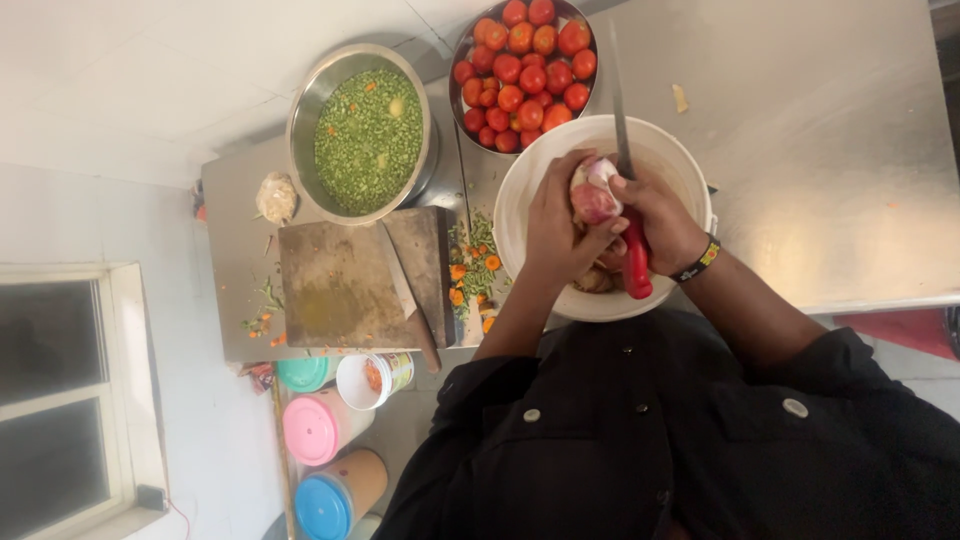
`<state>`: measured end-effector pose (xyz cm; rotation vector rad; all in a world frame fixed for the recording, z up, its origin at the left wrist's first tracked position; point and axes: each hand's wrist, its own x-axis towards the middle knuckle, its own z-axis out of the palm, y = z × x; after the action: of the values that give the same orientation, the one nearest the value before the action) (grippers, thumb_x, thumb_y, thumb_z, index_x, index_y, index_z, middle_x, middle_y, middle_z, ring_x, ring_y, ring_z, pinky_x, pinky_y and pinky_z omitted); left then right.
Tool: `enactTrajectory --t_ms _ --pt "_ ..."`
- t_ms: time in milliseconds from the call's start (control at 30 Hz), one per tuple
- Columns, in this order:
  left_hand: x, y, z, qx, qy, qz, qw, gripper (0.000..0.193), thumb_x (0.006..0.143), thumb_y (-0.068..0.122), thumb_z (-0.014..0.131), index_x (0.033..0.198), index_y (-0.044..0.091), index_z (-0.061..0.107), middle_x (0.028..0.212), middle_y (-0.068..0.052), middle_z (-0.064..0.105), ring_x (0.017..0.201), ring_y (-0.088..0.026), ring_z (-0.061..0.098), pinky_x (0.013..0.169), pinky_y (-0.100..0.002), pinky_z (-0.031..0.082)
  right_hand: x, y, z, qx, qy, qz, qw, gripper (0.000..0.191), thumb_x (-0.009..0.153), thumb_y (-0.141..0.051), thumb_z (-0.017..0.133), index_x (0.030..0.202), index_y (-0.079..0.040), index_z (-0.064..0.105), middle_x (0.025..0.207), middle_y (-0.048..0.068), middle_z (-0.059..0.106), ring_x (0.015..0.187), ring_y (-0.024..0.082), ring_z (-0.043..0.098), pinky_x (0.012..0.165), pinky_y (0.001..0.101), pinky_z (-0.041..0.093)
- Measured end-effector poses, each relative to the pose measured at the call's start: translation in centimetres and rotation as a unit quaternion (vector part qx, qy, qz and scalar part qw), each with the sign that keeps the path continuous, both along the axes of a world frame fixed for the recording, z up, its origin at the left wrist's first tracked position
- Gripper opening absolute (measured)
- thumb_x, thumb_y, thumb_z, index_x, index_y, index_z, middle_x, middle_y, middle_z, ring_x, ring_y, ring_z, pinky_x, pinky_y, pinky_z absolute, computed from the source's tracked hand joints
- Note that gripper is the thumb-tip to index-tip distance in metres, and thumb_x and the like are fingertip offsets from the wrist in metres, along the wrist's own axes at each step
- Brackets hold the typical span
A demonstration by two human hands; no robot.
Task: The person peels potatoes with a handheld peeler over a bucket of peeled potatoes, dropping peels aside, then switches to peeling and trimming onions with a knife over the same bucket. Bowls of tomatoes and chopped greens sit on the stainless steel counter nearby.
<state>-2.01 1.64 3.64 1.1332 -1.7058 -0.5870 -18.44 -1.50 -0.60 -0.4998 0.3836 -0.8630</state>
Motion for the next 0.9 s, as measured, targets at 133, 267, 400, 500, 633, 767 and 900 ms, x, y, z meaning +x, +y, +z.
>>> enactTrajectory --t_ms 133,267,400,500,633,767,900 --pt "1.2 0.1 -0.3 -0.024 -0.015 0.013 1.000 0.054 0.104 0.049 0.058 0.132 0.002 0.058 0.114 -0.019 0.068 0.103 -0.037 0.070 0.092 -0.040 0.056 0.6 0.7 0.4 -0.072 0.157 -0.060 0.983 0.038 0.103 -0.022 0.058 0.136 -0.003 0.055 0.107 0.007 0.065 0.080 0.009 0.066 0.059 0.0235 0.054" --pt "1.5 0.7 -1.6 0.038 0.061 0.045 0.996 0.035 0.112 0.031 0.046 0.117 0.006 0.069 0.100 -0.016 0.072 0.091 -0.032 0.074 0.084 -0.040 0.058 0.5 2.0 0.6 -0.095 0.219 -0.085 0.967 0.037 0.100 -0.020 0.059 0.134 -0.006 0.052 0.106 0.006 0.064 0.068 0.012 0.062 0.049 0.0235 0.051" --pt "1.8 0.8 -1.7 0.090 0.106 0.035 0.990 0.026 0.108 0.028 0.058 0.115 0.006 0.069 0.100 -0.013 0.073 0.085 -0.026 0.075 0.080 -0.036 0.058 0.6 3.7 0.2 -0.088 0.177 -0.117 0.973 0.040 0.104 -0.026 0.059 0.138 -0.005 0.050 0.109 0.008 0.064 0.075 0.014 0.064 0.053 0.0254 0.052" --pt "3.0 0.9 -0.9 -0.048 0.089 -0.139 0.985 0.052 0.088 0.027 0.072 0.131 0.002 0.057 0.125 -0.016 0.062 0.117 -0.033 0.062 0.101 -0.042 0.051 1.1 4.9 0.2 -0.014 0.102 -0.131 0.986 0.044 0.106 -0.030 0.059 0.140 -0.005 0.048 0.113 0.010 0.063 0.083 0.016 0.066 0.064 0.0272 0.055" --pt "3.5 1.0 -0.4 0.002 0.104 -0.160 0.982 0.065 0.078 0.026 0.089 0.131 0.004 0.058 0.128 -0.013 0.061 0.122 -0.031 0.062 0.104 -0.040 0.053 1.6 5.3 0.9 0.032 0.125 -0.167 0.977 0.049 0.099 -0.028 0.060 0.139 -0.005 0.045 0.123 0.009 0.061 0.101 0.014 0.069 0.084 0.0273 0.061" --pt "3.4 1.0 -1.0 -0.013 0.132 -0.130 0.983 0.055 0.077 0.027 0.092 0.119 0.005 0.064 0.129 -0.013 0.065 0.117 -0.028 0.068 0.100 -0.037 0.057 1.3 5.6 1.6 -0.055 0.065 -0.162 0.983 0.052 0.105 -0.031 0.064 0.147 -0.008 0.044 0.120 0.010 0.060 0.084 0.014 0.060 0.060 0.0242 0.048" --pt "3.6 0.7 -1.5 -0.011 0.116 -0.108 0.987 0.035 0.080 0.021 0.092 0.104 0.007 0.070 0.126 -0.011 0.068 0.115 -0.027 0.071 0.092 -0.034 0.059 0.6 5.9 1.3 -0.088 0.106 -0.151 0.979 0.055 0.102 -0.037 0.069 0.141 -0.006 0.048 0.115 0.009 0.060 0.083 0.013 0.058 0.059 0.0242 0.045"
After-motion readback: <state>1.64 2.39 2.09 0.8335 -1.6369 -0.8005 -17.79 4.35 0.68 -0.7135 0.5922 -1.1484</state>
